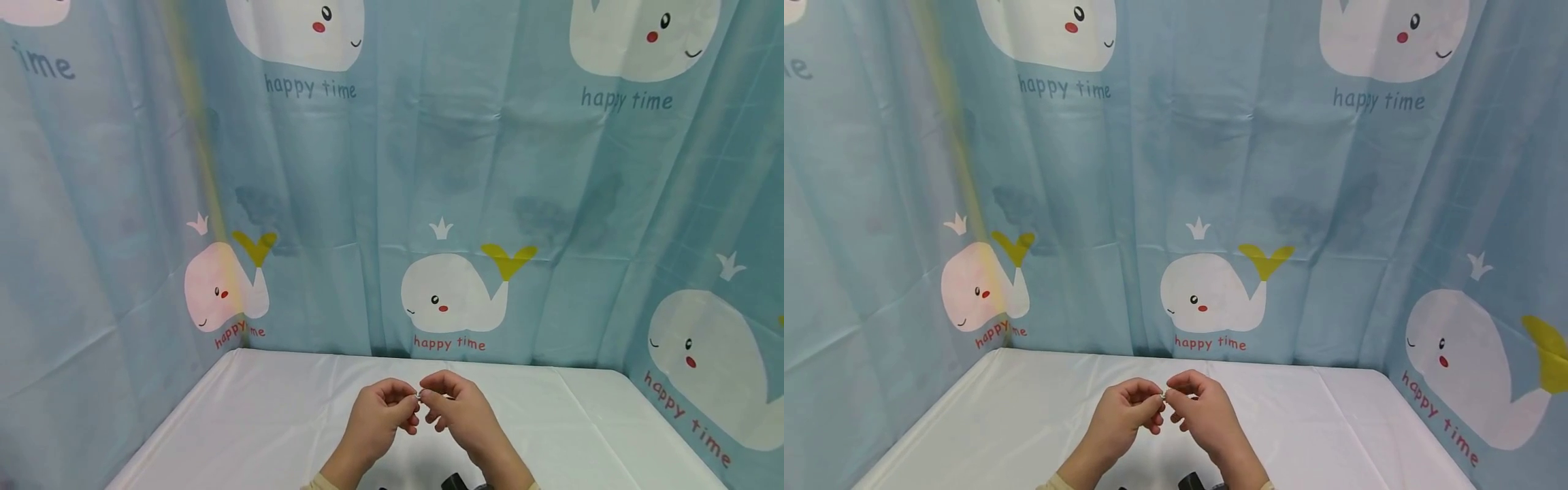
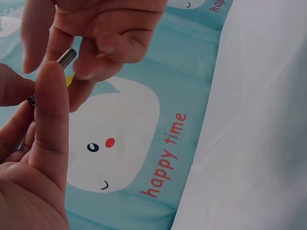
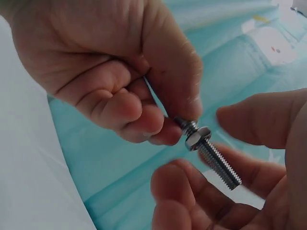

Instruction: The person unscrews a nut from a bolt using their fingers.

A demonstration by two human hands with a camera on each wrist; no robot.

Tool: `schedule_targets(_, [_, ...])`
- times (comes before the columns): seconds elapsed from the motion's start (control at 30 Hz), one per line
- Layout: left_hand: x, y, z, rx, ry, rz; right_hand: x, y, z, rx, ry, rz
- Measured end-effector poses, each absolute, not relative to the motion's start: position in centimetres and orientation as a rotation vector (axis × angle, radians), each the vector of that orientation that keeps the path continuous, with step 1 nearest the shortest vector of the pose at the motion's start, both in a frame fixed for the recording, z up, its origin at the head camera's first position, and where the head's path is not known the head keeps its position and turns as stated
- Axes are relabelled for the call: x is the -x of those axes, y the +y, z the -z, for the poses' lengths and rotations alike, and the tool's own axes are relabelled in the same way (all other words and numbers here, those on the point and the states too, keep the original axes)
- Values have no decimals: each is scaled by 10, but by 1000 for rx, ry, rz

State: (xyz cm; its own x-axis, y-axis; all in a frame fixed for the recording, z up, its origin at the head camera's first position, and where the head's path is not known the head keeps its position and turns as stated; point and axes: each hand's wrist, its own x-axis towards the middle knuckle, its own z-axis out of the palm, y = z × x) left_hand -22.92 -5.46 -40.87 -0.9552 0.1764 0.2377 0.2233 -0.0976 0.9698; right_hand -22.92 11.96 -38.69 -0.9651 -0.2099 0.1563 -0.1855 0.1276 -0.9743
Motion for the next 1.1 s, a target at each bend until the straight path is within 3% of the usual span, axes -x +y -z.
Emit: schedule_targets(1.1, [229, -56, 407, 526, -2049, 2319, 229, 119, 387, 434, 2428, 1984])
